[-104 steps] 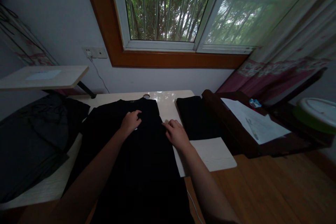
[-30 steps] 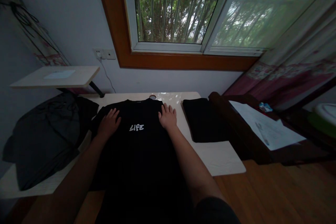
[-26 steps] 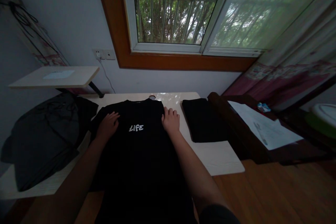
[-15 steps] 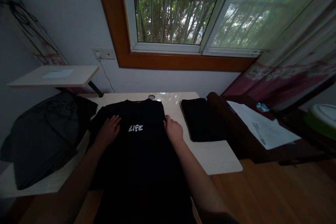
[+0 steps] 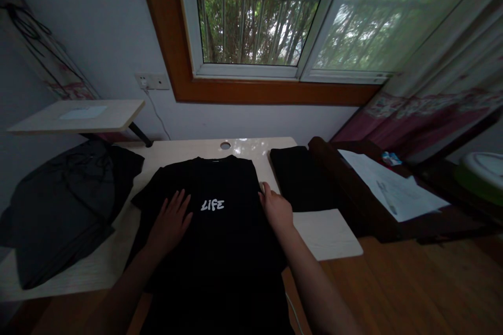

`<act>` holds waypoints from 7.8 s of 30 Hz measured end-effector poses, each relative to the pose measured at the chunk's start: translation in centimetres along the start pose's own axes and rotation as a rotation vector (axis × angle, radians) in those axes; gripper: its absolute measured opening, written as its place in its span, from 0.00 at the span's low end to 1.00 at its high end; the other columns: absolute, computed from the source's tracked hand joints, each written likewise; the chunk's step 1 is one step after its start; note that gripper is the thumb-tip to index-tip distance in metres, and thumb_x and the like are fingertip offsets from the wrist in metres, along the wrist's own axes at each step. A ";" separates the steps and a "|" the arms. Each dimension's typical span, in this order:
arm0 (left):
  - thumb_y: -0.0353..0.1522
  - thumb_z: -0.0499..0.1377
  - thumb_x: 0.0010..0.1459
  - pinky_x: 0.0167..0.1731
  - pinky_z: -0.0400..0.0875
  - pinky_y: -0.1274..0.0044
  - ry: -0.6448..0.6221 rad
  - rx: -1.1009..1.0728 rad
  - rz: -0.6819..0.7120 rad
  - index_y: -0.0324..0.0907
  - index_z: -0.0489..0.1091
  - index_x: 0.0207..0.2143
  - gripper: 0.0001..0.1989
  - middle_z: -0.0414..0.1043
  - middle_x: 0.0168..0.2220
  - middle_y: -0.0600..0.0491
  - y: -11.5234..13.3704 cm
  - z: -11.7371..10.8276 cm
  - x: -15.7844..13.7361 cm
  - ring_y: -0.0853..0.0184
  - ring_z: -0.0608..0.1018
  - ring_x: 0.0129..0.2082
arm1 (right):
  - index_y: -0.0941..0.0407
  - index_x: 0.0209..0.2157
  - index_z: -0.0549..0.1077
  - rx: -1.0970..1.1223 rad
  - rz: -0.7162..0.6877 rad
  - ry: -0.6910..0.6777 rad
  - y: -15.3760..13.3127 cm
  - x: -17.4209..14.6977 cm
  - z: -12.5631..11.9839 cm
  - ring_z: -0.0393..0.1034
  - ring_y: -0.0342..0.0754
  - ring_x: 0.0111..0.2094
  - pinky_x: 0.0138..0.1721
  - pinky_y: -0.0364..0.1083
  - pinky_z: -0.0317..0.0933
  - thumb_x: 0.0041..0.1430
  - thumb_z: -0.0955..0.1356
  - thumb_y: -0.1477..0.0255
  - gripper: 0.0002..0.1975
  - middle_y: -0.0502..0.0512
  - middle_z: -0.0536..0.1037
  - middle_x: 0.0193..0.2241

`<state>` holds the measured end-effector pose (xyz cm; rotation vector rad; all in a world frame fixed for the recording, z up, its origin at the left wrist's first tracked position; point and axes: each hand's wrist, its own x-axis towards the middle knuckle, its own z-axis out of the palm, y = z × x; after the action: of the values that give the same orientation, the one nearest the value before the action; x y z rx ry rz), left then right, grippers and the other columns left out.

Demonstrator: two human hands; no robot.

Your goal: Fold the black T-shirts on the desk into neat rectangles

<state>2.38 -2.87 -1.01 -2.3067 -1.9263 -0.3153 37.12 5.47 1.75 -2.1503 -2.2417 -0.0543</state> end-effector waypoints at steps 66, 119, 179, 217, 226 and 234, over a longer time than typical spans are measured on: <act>0.40 0.58 0.58 0.56 0.68 0.66 -0.012 -0.273 -0.535 0.35 0.62 0.63 0.33 0.72 0.57 0.38 -13.9 -1.9 4.5 0.52 0.75 0.56 | 0.62 0.60 0.72 0.322 -0.290 0.265 -6.3 9.3 2.7 0.59 0.55 0.66 0.68 0.55 0.51 0.73 0.57 0.65 0.25 0.64 0.70 0.63; 0.35 0.58 0.53 0.51 0.65 0.64 -0.188 0.028 -0.432 0.41 0.74 0.35 0.09 0.76 0.42 0.42 -18.1 -4.4 8.6 0.52 0.75 0.48 | 0.59 0.58 0.74 0.363 -0.301 0.297 -6.0 9.6 3.4 0.62 0.56 0.61 0.66 0.55 0.54 0.67 0.63 0.71 0.20 0.64 0.72 0.59; 0.27 0.54 0.60 0.54 0.71 0.65 0.109 -0.460 0.027 0.49 0.77 0.47 0.18 0.73 0.48 0.50 -11.5 -1.7 -4.1 0.59 0.75 0.50 | 0.51 0.52 0.69 0.850 -0.211 -0.200 -17.1 3.9 -0.2 0.76 0.47 0.32 0.33 0.42 0.62 0.60 0.69 0.75 0.18 0.47 0.78 0.30; 0.26 0.55 0.53 0.54 0.70 0.62 0.108 -0.381 0.003 0.47 0.76 0.41 0.15 0.73 0.47 0.49 -10.9 -2.5 -4.2 0.56 0.74 0.51 | 0.53 0.42 0.76 0.386 -0.989 0.059 -18.8 -3.6 -0.8 0.67 0.51 0.42 0.43 0.48 0.59 0.66 0.67 0.70 0.06 0.54 0.76 0.37; 0.33 0.52 0.65 0.58 0.70 0.62 0.098 -0.355 0.057 0.46 0.76 0.50 0.16 0.76 0.52 0.48 -8.8 -3.8 -0.6 0.58 0.76 0.54 | 0.56 0.53 0.76 0.480 -0.577 0.196 -8.5 1.5 -1.6 0.69 0.53 0.51 0.58 0.51 0.63 0.70 0.62 0.72 0.15 0.59 0.78 0.48; 0.37 0.47 0.69 0.69 0.57 0.60 0.064 -0.244 0.121 0.37 0.59 0.67 0.27 0.56 0.71 0.42 -2.8 -1.9 8.0 0.57 0.57 0.72 | 0.66 0.64 0.66 0.309 -0.321 0.258 -3.8 5.0 2.1 0.59 0.59 0.67 0.67 0.57 0.55 0.72 0.59 0.66 0.26 0.70 0.65 0.66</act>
<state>0.82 4.88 2.60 -2.5147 -1.7969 -0.6351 33.14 10.38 -0.10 -1.5267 -2.2443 0.0060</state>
